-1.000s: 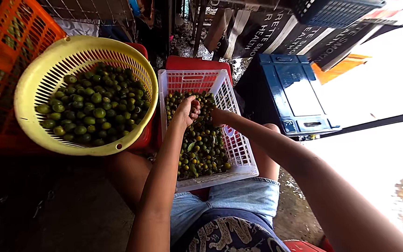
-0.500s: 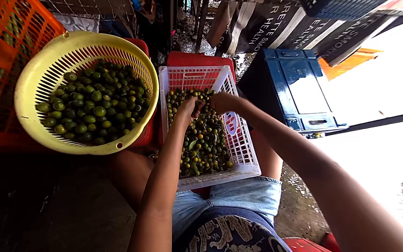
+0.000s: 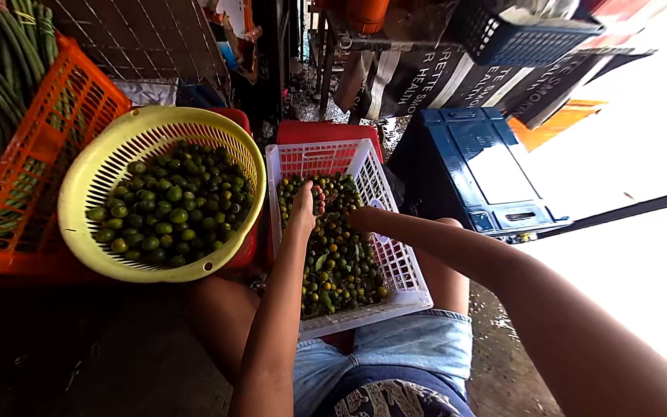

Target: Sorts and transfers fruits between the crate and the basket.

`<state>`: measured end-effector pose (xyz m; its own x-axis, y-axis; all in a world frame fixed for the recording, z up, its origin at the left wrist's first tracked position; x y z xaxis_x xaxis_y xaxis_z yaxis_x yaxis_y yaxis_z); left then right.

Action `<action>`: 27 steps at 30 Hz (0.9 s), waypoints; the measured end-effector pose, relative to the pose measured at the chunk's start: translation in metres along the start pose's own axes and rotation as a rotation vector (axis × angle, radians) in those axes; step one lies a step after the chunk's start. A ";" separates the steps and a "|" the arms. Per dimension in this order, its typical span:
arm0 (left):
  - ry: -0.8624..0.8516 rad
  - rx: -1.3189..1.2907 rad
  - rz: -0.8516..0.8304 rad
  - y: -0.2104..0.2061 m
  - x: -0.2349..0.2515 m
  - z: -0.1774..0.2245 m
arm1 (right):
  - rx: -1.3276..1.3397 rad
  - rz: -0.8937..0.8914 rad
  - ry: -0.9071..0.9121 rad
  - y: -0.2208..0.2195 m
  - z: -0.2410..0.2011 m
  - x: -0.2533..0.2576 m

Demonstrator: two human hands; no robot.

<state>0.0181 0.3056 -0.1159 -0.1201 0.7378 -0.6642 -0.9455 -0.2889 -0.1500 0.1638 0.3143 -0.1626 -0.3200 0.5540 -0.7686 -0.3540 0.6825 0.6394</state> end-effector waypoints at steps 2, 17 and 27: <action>0.004 -0.014 0.009 0.000 0.000 0.000 | -0.057 -0.040 0.026 0.000 0.003 0.000; -0.085 -0.202 -0.173 -0.016 -0.011 0.015 | 1.763 0.373 0.451 0.061 0.019 -0.054; -0.036 -0.475 -0.166 -0.015 -0.015 0.019 | 2.621 0.152 0.792 0.070 0.001 -0.074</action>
Point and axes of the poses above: each hand's wrist, its own x-axis towards the middle knuckle, its own y-axis out of the back of the hand, z = x × y, the point moved 9 cm from there along x, towards the middle knuckle, and after that the axes turned 9 degrees about x, right-handed, at the moved point
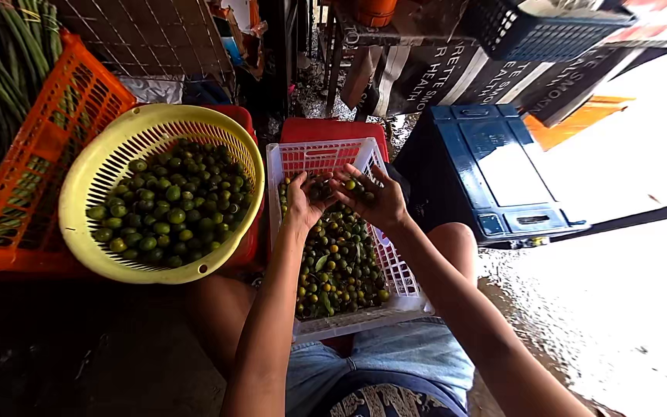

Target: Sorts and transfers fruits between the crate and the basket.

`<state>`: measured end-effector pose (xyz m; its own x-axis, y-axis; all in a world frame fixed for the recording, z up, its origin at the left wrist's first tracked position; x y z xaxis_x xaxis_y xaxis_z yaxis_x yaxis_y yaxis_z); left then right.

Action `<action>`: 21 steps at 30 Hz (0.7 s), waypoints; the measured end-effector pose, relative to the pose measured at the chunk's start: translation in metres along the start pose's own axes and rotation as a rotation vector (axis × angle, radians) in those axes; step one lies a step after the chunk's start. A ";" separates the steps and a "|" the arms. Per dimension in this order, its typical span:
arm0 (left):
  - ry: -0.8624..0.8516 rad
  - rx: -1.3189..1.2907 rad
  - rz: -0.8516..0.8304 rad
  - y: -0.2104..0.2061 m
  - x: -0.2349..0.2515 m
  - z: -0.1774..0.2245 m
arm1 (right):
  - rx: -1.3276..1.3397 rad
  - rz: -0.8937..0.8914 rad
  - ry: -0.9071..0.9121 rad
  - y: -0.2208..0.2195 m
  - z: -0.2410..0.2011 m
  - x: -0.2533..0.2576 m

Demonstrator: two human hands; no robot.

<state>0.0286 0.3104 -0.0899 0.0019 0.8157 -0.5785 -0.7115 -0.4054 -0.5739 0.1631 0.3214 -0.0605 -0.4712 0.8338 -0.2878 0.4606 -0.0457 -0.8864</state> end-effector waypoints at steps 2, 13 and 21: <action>0.003 0.064 -0.071 -0.006 0.003 -0.002 | -0.170 0.017 0.112 -0.008 -0.008 0.005; 0.088 0.122 0.059 0.014 0.016 -0.009 | -1.975 0.019 0.209 -0.041 -0.013 0.054; 0.020 0.053 -0.038 0.005 0.017 0.002 | -2.313 0.212 -0.518 0.098 0.026 0.062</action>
Point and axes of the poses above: each hand's wrist, its own x-axis towards the middle knuckle, its own y-axis out of the back of the hand, z = x × y, the point moved 9 cm from there along x, towards the middle knuckle, and after that the axes turned 9 degrees about x, right-handed, at the moved point
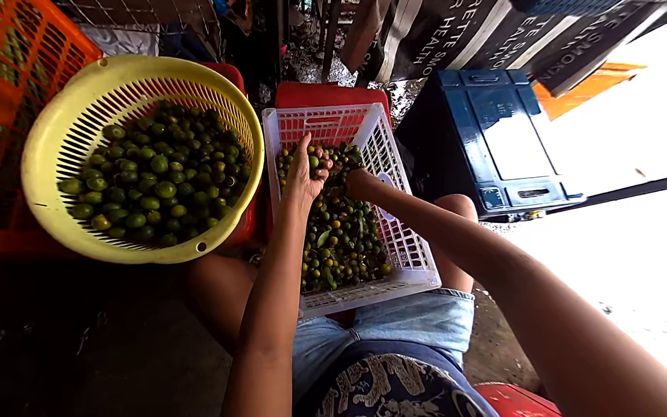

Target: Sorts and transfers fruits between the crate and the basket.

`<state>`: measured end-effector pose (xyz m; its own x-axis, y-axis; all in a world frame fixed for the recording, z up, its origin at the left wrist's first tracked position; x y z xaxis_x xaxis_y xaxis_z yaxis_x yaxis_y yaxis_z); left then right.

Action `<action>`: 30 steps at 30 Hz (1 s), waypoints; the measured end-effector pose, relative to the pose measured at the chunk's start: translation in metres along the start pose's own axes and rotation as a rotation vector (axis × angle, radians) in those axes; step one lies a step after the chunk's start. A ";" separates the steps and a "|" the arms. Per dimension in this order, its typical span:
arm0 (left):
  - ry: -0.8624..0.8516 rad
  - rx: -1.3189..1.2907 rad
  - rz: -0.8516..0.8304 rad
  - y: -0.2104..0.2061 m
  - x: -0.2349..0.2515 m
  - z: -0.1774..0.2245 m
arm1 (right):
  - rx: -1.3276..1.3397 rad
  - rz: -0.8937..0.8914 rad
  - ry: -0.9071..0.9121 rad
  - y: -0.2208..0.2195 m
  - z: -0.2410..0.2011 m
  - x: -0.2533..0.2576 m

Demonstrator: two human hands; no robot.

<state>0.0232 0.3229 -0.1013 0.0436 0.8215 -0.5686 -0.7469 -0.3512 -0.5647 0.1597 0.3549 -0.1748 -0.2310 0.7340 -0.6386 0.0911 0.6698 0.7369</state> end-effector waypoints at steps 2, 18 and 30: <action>0.002 0.009 0.047 0.005 -0.001 0.001 | 0.021 0.020 0.013 0.005 0.000 -0.002; -0.015 0.033 0.087 0.011 0.000 0.006 | -0.425 -0.287 0.048 -0.017 -0.017 -0.037; -0.047 0.062 0.127 0.012 -0.001 0.007 | 1.336 -0.165 0.229 0.072 -0.006 -0.058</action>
Point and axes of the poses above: each hand's wrist, its own x-axis towards the middle knuckle, its own y-axis out of the back of the hand, z = x × y, the point moved 9 cm from there along x, towards the middle knuckle, and after that the axes turned 9 degrees about x, right-handed, at the moved point
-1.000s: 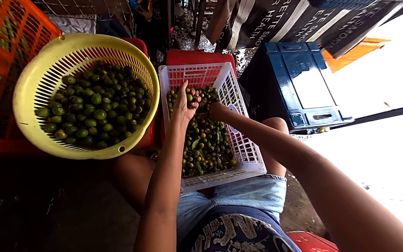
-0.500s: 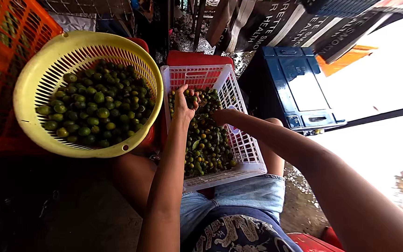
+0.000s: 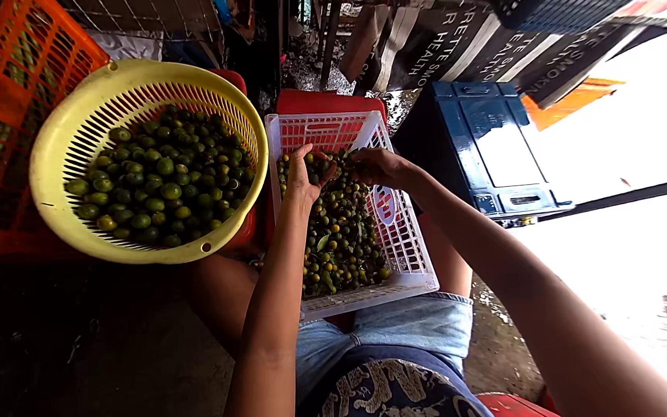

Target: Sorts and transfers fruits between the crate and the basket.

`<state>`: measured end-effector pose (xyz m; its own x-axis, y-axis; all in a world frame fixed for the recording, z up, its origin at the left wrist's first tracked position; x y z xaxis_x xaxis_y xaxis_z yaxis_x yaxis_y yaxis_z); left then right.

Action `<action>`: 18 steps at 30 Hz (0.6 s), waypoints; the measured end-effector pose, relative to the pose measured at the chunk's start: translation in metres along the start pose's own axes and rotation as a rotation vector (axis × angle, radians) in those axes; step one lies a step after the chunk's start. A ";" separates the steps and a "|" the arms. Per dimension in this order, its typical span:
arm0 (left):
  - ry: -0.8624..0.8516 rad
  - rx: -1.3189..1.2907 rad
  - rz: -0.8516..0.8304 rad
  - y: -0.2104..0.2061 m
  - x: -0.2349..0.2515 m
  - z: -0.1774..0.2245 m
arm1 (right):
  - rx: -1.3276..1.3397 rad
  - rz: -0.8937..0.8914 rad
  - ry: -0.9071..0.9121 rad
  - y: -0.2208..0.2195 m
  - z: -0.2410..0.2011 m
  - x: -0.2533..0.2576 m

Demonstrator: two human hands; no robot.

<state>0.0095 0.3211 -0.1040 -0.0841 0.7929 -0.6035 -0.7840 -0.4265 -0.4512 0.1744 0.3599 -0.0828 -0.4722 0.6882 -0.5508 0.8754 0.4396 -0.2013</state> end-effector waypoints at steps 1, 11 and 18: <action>0.026 0.014 -0.005 -0.002 -0.002 -0.001 | 0.116 -0.024 0.008 -0.002 -0.001 0.000; 0.096 0.093 -0.133 -0.019 -0.011 -0.006 | -0.381 0.086 0.196 -0.034 -0.056 -0.007; 0.080 0.049 -0.101 -0.009 -0.003 -0.005 | -0.759 0.320 0.255 -0.008 -0.088 0.013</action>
<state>0.0202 0.3203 -0.1018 0.0445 0.7930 -0.6076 -0.8150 -0.3229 -0.4811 0.1521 0.4159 -0.0165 -0.3030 0.9135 -0.2716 0.7071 0.4065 0.5786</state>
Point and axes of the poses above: each hand's wrist, its own x-axis towards the middle knuckle, its own y-axis out of the back of the hand, z = x × y, the point moved 9 cm from there along x, towards the middle knuckle, and after that the axes turned 9 degrees about x, right-handed, at the moved point
